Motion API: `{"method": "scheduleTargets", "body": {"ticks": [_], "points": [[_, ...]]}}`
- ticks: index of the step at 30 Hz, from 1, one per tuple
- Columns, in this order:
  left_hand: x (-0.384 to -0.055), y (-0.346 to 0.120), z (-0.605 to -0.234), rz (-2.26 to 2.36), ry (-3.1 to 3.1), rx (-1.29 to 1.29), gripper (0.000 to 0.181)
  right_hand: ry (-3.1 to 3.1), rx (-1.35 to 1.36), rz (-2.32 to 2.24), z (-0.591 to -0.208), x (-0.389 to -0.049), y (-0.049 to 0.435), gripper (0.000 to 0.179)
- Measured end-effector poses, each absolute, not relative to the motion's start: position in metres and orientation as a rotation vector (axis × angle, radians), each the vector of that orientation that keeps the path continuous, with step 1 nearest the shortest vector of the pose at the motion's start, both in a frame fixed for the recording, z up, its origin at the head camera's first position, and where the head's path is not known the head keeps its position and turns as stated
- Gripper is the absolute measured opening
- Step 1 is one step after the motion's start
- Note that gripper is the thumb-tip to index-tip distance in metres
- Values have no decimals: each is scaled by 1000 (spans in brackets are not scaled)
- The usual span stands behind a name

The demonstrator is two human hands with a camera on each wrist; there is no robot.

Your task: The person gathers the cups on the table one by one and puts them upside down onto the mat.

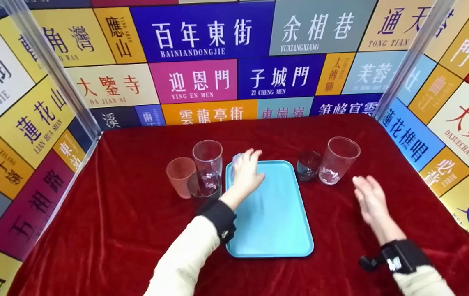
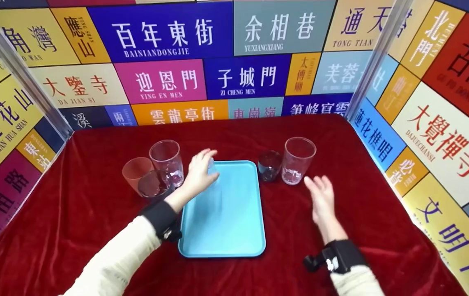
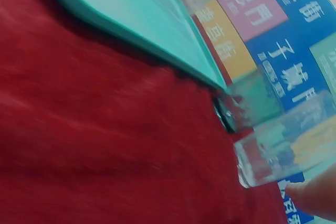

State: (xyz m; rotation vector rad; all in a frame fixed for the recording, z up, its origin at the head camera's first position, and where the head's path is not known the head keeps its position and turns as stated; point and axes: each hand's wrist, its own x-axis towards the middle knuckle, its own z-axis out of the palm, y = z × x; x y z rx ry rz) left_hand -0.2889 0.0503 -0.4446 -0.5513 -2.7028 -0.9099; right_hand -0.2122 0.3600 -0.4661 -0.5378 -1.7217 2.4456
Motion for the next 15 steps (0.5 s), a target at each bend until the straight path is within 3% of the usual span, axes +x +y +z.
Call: {"method": "scheduleTargets", "body": {"ticks": [6, 15], "points": [[-244, 36, -446, -1120, -2751, -785, 44, -2049, -374, 2131, -461, -242, 373, 95], [-187, 9, -462, -1235, -2903, -947, 45, -2162, -289, 1944, -461, -275, 367, 100]]}}
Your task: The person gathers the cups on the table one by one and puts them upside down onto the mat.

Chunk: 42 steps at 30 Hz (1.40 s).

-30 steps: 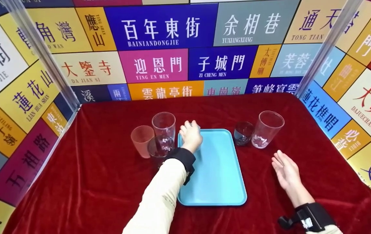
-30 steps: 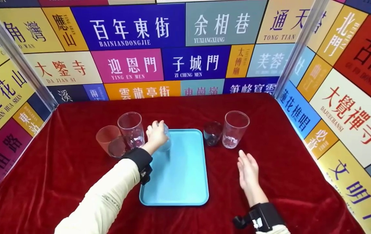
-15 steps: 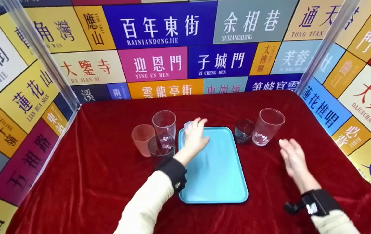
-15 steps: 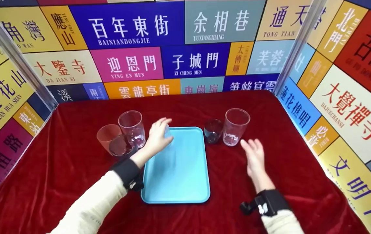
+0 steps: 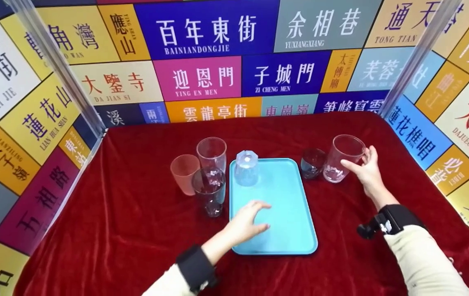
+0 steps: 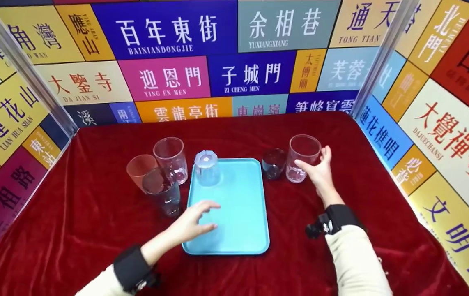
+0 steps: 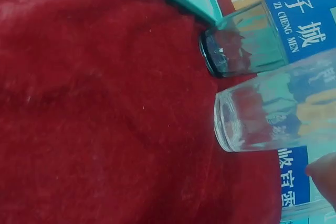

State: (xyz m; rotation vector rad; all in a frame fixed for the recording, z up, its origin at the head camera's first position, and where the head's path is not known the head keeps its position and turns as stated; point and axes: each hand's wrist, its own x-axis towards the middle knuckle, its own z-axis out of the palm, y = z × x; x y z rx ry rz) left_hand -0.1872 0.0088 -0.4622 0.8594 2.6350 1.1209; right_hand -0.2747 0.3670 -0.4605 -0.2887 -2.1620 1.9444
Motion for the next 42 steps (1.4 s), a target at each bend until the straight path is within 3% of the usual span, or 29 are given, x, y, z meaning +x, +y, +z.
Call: {"method": "scheduleTargets", "body": {"ticks": [19, 35, 42], "points": [[-165, -46, -485, 1269, 2650, 810, 42, -2129, -375, 1824, -464, -299, 356, 93], [-163, -51, -487, 1256, 2699, 830, 40, -2128, -436, 1774, -460, -296, 358, 84], [-158, -51, -487, 1224, 2691, 801, 39, -2128, -451, 1866, -447, -284, 356, 90]]}}
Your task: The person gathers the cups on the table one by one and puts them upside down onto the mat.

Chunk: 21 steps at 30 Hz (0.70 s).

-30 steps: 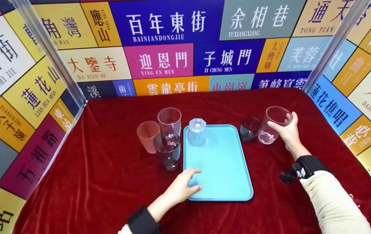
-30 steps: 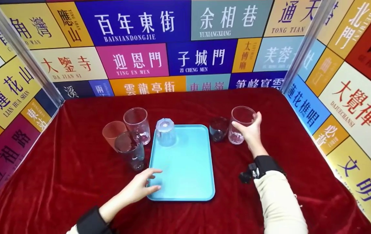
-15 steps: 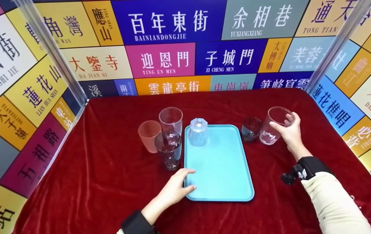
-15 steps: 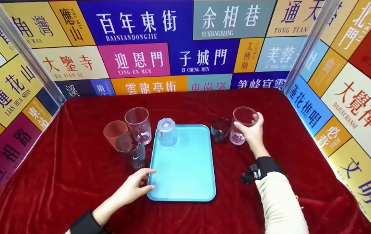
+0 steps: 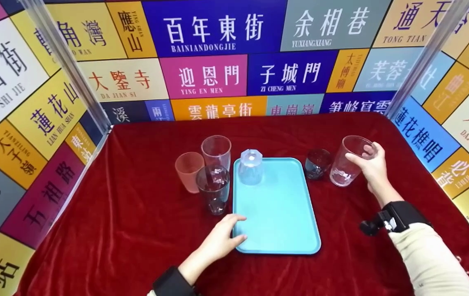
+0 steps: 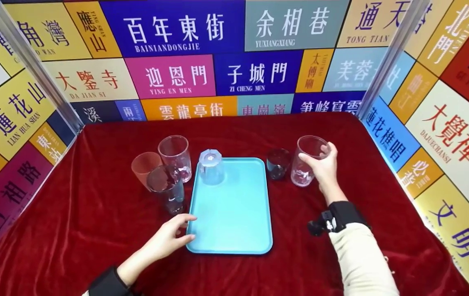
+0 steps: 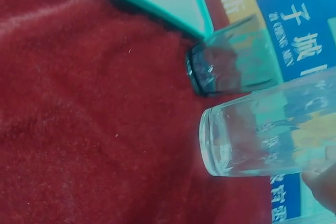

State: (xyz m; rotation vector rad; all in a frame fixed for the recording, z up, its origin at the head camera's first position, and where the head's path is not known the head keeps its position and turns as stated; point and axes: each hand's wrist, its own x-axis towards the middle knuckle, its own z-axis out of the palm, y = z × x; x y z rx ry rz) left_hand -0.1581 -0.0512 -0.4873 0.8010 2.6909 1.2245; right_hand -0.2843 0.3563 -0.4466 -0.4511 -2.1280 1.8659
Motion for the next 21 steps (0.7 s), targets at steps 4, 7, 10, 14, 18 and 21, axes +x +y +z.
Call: {"method": "scheduleTargets", "body": {"ticks": [4, 7, 10, 14, 18, 21], "points": [[-156, -48, -486, 1180, 2723, 824, 39, -2197, -350, 1887, -437, -273, 351, 91], [-156, -46, -485, 1151, 2754, 853, 39, -2242, -256, 1885, -428, -263, 345, 90], [-155, -44, -484, 1141, 2771, 874, 39, -2245, -178, 1898, -418, -254, 337, 87], [-156, -40, -481, 1148, 2782, 899, 41, -2217, -64, 1978, -407, -241, 323, 84], [-155, -34, -475, 1190, 2783, 883, 45, -2112, 22, 2128, -398, -229, 306, 74], [-153, -29, -473, 1261, 2780, 834, 48, -2025, 61, 2228, -393, -220, 292, 65]]}}
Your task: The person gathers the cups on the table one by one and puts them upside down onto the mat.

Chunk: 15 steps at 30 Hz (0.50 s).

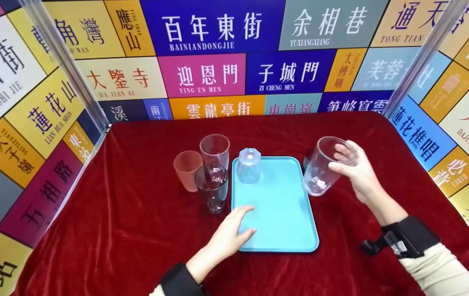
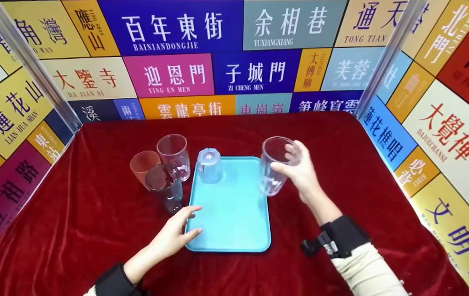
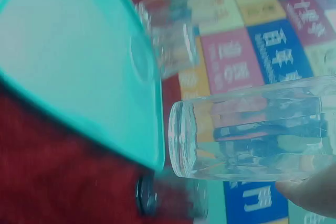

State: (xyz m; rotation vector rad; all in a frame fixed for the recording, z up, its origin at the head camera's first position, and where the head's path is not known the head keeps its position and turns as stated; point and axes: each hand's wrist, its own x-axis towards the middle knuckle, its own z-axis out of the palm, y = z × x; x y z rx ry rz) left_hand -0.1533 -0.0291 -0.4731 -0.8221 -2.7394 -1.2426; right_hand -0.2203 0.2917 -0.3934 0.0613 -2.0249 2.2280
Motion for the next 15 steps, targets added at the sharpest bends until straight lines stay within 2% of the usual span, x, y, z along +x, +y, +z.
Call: {"method": "scheduleTargets", "body": {"ticks": [8, 15], "points": [[-154, -21, -469, -1466, -2618, -686, 59, -1914, 186, 2452, -392, -198, 261, 60], [-158, -11, -464, -1589, -2551, -639, 71, -1770, 200, 2671, -395, -184, 239, 67]]}}
